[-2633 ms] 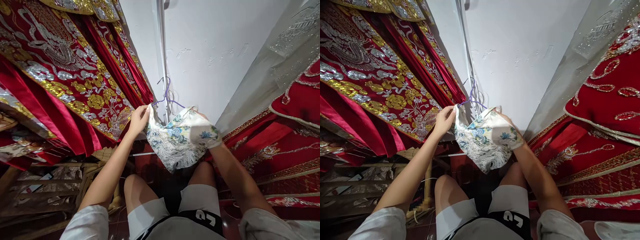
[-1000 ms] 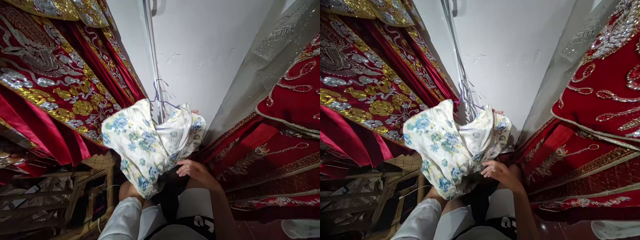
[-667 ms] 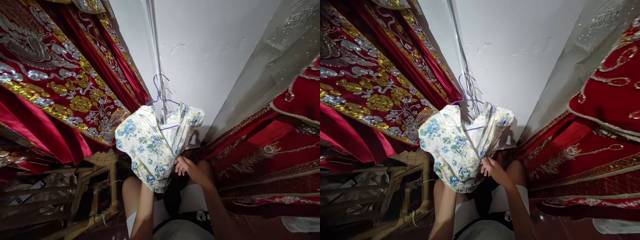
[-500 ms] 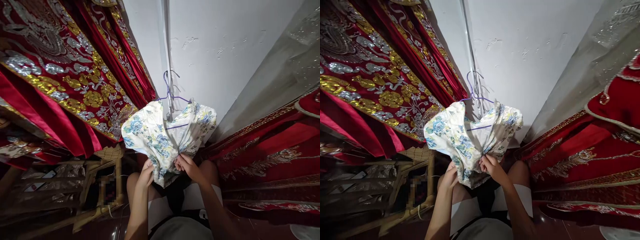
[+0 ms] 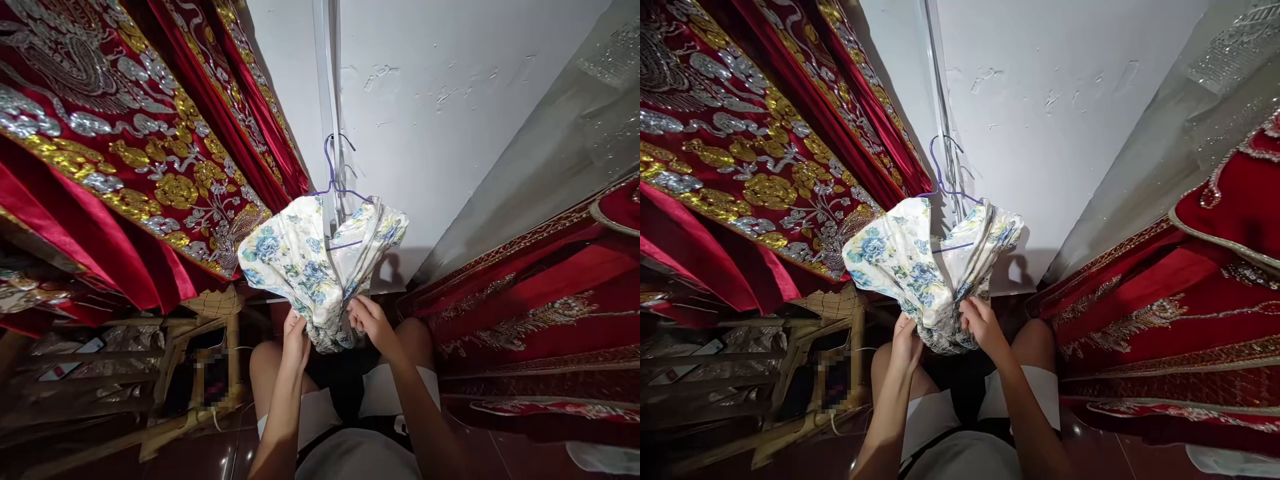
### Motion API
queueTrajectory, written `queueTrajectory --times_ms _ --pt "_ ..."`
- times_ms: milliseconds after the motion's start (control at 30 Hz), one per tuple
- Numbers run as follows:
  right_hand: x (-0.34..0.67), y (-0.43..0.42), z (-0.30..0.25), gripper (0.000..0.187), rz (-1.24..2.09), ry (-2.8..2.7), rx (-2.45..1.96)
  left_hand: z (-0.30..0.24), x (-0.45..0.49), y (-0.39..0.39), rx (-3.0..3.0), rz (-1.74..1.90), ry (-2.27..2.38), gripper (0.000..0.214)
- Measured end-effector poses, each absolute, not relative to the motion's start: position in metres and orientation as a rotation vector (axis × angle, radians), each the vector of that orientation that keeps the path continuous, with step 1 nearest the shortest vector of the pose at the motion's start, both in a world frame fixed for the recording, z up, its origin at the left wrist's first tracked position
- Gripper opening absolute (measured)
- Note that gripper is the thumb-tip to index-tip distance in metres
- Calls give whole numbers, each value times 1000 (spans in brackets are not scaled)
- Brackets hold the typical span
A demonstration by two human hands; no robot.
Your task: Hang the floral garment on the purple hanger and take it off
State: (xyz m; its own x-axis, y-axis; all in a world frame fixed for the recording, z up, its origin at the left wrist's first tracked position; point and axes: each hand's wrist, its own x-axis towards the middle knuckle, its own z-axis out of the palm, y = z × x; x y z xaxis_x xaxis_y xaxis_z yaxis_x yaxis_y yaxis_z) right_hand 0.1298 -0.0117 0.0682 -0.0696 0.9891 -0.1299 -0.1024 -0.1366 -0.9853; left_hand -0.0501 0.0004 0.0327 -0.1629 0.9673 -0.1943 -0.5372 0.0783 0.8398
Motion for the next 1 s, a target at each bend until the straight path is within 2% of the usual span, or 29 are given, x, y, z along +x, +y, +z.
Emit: queueTrajectory --times_ms 233,433,500,567,667,900,1000 --pt "120 -10 65 42 1320 -1182 -1102 38 -45 -9 615 1415 1003 42" --pt "126 -12 66 37 1461 -1032 -1142 21 -31 -17 959 1929 1413 52" --pt "124 -11 68 36 1531 -1047 -1132 14 -19 -19 1225 1785 1402 46" --pt "121 -9 73 37 1578 -1124 -1120 10 -8 -17 1379 1573 1330 31" --pt "119 -1 86 36 1587 -1189 -1115 9 -1 -8 1407 1502 1296 13" --pt "138 67 163 26 1327 -1169 -1059 3 7 4 1589 1455 1283 17" --pt "134 97 192 31 1178 -1112 -996 -5 16 5 1680 1419 1277 19"
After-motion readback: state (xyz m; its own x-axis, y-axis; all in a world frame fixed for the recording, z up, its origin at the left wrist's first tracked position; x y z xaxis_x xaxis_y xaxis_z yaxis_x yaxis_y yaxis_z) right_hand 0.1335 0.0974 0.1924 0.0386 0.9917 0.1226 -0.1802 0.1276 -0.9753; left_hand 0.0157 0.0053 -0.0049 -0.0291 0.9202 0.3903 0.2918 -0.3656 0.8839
